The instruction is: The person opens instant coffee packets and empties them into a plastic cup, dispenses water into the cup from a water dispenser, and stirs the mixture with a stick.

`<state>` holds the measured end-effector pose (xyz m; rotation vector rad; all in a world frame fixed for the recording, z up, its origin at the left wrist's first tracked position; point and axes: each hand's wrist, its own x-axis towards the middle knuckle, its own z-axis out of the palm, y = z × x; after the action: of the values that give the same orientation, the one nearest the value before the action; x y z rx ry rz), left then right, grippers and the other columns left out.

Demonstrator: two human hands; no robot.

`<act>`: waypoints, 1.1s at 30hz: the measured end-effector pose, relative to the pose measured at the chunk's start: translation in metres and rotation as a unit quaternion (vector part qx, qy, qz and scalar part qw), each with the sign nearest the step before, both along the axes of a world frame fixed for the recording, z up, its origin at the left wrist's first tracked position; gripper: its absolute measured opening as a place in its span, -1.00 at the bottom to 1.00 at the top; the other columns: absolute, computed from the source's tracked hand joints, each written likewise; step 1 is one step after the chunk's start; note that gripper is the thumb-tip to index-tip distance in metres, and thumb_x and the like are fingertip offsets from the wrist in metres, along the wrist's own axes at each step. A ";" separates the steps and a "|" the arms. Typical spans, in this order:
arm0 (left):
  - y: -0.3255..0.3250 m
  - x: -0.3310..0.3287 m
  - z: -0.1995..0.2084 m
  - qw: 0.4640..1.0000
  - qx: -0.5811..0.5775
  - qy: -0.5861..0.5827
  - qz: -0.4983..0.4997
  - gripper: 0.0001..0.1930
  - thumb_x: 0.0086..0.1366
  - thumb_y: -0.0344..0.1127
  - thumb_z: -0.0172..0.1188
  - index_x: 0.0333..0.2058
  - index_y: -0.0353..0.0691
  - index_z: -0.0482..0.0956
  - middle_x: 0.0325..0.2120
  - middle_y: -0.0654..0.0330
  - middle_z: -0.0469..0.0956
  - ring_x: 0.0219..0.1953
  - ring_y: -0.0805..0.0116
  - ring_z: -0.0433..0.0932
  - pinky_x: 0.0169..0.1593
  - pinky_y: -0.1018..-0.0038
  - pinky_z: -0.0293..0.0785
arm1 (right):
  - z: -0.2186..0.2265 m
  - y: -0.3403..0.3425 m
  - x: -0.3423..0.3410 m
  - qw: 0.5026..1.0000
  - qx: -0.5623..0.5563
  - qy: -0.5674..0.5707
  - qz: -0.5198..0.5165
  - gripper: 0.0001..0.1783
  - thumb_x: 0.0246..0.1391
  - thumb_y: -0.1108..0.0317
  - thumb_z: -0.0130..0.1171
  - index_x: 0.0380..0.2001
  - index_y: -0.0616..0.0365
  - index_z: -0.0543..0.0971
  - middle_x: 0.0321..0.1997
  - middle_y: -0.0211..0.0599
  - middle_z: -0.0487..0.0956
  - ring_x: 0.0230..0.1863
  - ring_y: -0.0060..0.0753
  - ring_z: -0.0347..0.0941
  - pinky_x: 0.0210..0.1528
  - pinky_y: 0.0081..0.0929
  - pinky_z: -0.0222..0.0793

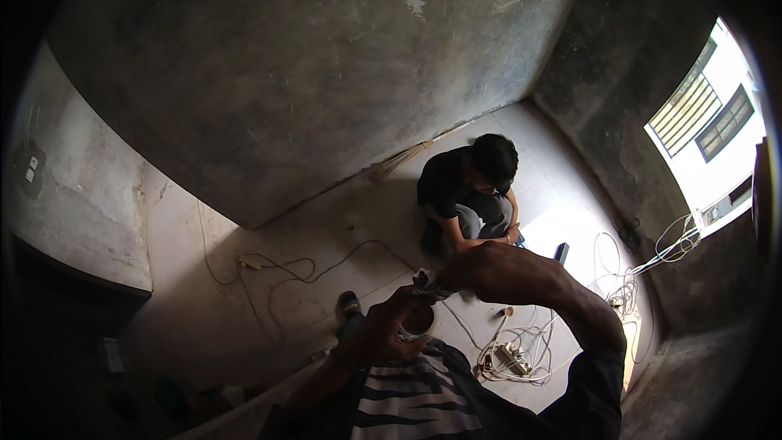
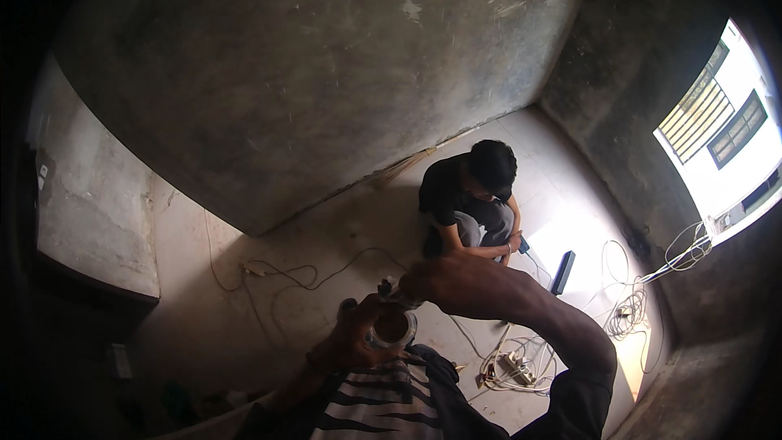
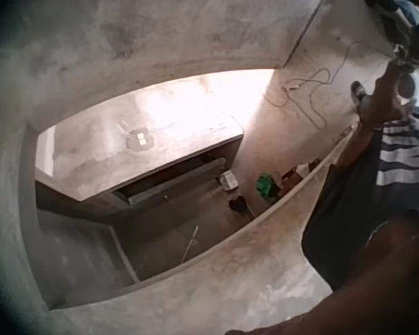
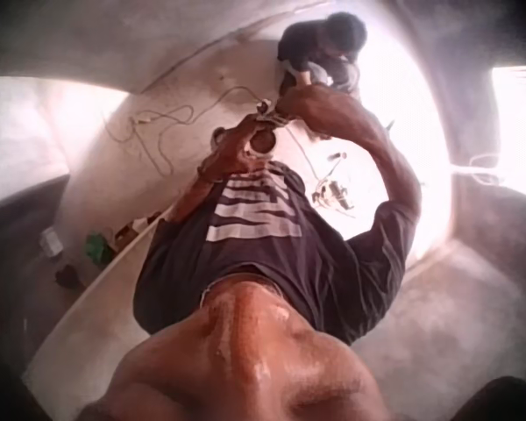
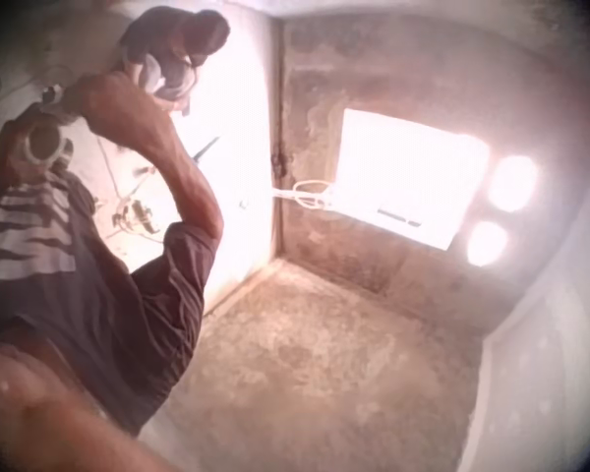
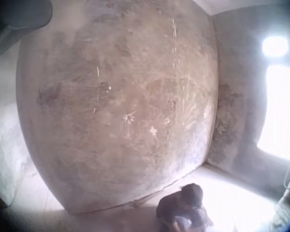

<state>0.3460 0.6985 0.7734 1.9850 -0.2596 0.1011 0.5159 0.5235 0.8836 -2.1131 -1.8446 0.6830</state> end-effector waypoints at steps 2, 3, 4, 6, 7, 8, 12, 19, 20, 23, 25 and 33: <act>-0.002 0.000 -0.004 1.000 -0.017 -0.008 0.002 -0.32 -0.02 -0.28 0.46 0.09 -0.24 0.41 -0.07 0.01 0.46 -0.06 0.10 0.56 -0.02 0.31 0.52 | -0.002 0.001 -0.002 1.000 0.017 -0.017 -0.011 -0.63 0.11 0.50 0.16 0.03 0.15 0.56 -0.06 -0.21 0.62 -0.11 -0.33 0.61 -0.16 -0.42 0.59; -0.003 0.000 -0.004 0.999 -0.034 -0.016 0.006 -0.33 -0.04 -0.26 0.49 0.06 -0.26 0.43 -0.13 0.02 0.48 -0.10 0.12 0.56 -0.05 0.30 0.49 | 0.000 0.002 -0.003 0.998 0.037 -0.052 0.002 -0.64 0.09 0.50 0.18 0.00 0.16 0.56 -0.08 -0.22 0.62 -0.10 -0.32 0.61 -0.16 -0.41 0.60; -0.003 0.000 -0.003 0.999 -0.034 -0.016 0.007 -0.33 -0.04 -0.26 0.49 0.06 -0.26 0.43 -0.13 0.02 0.48 -0.10 0.12 0.56 -0.05 0.30 0.49 | 0.002 0.004 -0.005 0.994 0.057 -0.088 0.015 -0.65 0.06 0.50 0.19 -0.03 0.18 0.57 -0.10 -0.24 0.62 -0.10 -0.31 0.61 -0.16 -0.40 0.60; -0.002 0.000 0.003 0.999 -0.029 -0.015 0.002 -0.32 -0.04 -0.29 0.49 0.08 -0.25 0.42 -0.12 0.01 0.48 -0.09 0.13 0.56 -0.05 0.30 0.50 | 0.006 0.006 -0.008 0.993 0.064 -0.101 0.015 -0.65 0.04 0.50 0.20 -0.05 0.18 0.56 -0.11 -0.24 0.62 -0.09 -0.29 0.60 -0.14 -0.39 0.60; -0.002 0.001 0.003 0.999 -0.028 -0.015 0.003 -0.32 -0.04 -0.29 0.49 0.08 -0.25 0.42 -0.12 0.01 0.48 -0.09 0.13 0.56 -0.05 0.30 0.50 | 0.007 0.007 -0.009 0.991 0.069 -0.113 0.015 -0.65 0.02 0.49 0.21 -0.06 0.18 0.56 -0.13 -0.24 0.62 -0.08 -0.28 0.60 -0.13 -0.38 0.59; -0.002 0.002 0.002 0.999 -0.021 -0.028 0.006 -0.32 -0.04 -0.29 0.49 0.08 -0.25 0.42 -0.11 0.00 0.49 -0.08 0.12 0.56 -0.04 0.30 0.50 | 0.007 0.007 -0.009 0.991 0.070 -0.113 0.016 -0.65 0.02 0.49 0.21 -0.06 0.18 0.56 -0.13 -0.24 0.62 -0.08 -0.28 0.60 -0.13 -0.38 0.59; 0.002 0.001 -0.004 1.000 -0.003 -0.003 -0.005 -0.32 -0.02 -0.30 0.48 0.09 -0.27 0.40 -0.06 -0.04 0.51 -0.03 0.13 0.57 0.00 0.30 0.50 | 0.015 0.004 -0.012 0.995 0.065 -0.069 -0.020 -0.62 0.02 0.53 0.18 -0.02 0.19 0.54 -0.12 -0.22 0.62 -0.12 -0.28 0.62 -0.14 -0.38 0.60; -0.003 0.004 -0.008 0.998 -0.053 -0.030 -0.014 -0.37 -0.02 -0.31 0.44 0.06 -0.25 0.44 -0.10 -0.02 0.48 -0.12 0.05 0.58 -0.07 0.30 0.53 | 0.014 -0.004 -0.007 0.996 0.087 -0.029 0.018 -0.74 0.16 0.49 0.03 -0.09 0.31 0.52 -0.18 -0.09 0.53 -0.18 -0.12 0.57 -0.15 -0.29 0.55; -0.002 0.004 -0.007 0.998 -0.050 -0.038 -0.008 -0.38 -0.02 -0.30 0.45 0.05 -0.26 0.45 -0.10 -0.01 0.48 -0.11 0.06 0.58 -0.07 0.30 0.53 | 0.013 -0.004 -0.004 0.996 0.087 -0.028 0.020 -0.74 0.16 0.49 0.03 -0.09 0.31 0.52 -0.18 -0.09 0.53 -0.18 -0.12 0.57 -0.15 -0.29 0.55; 0.001 0.002 -0.002 0.999 -0.032 -0.035 -0.004 -0.38 -0.01 -0.28 0.45 0.05 -0.26 0.45 -0.09 0.01 0.48 -0.10 0.07 0.58 -0.07 0.31 0.54 | 0.015 -0.006 0.003 0.996 0.058 0.041 0.054 -0.72 0.17 0.51 0.02 -0.06 0.25 0.54 -0.16 -0.08 0.56 -0.14 -0.11 0.57 -0.10 -0.28 0.53; 0.001 0.001 -0.002 1.000 -0.018 -0.025 -0.005 -0.38 -0.01 -0.28 0.45 0.06 -0.25 0.44 -0.09 0.02 0.48 -0.09 0.09 0.58 -0.06 0.32 0.54 | 0.019 -0.005 0.007 0.995 0.007 0.065 0.069 -0.72 0.18 0.49 0.04 -0.05 0.21 0.55 -0.17 -0.08 0.59 -0.12 -0.11 0.57 -0.06 -0.28 0.51; 0.000 0.006 0.002 0.999 -0.025 0.012 -0.046 -0.35 -0.03 -0.29 0.48 0.06 -0.25 0.44 -0.13 0.09 0.46 -0.10 0.20 0.54 -0.05 0.36 0.47 | -0.003 -0.002 0.013 0.997 0.003 0.045 0.067 -0.79 0.17 0.47 0.06 -0.13 0.25 0.56 -0.20 -0.07 0.60 -0.14 -0.12 0.59 -0.11 -0.27 0.53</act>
<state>0.3522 0.6987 0.7756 1.9199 -0.3288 0.0257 0.5285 0.5213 0.8807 -1.9336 -1.9501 0.7898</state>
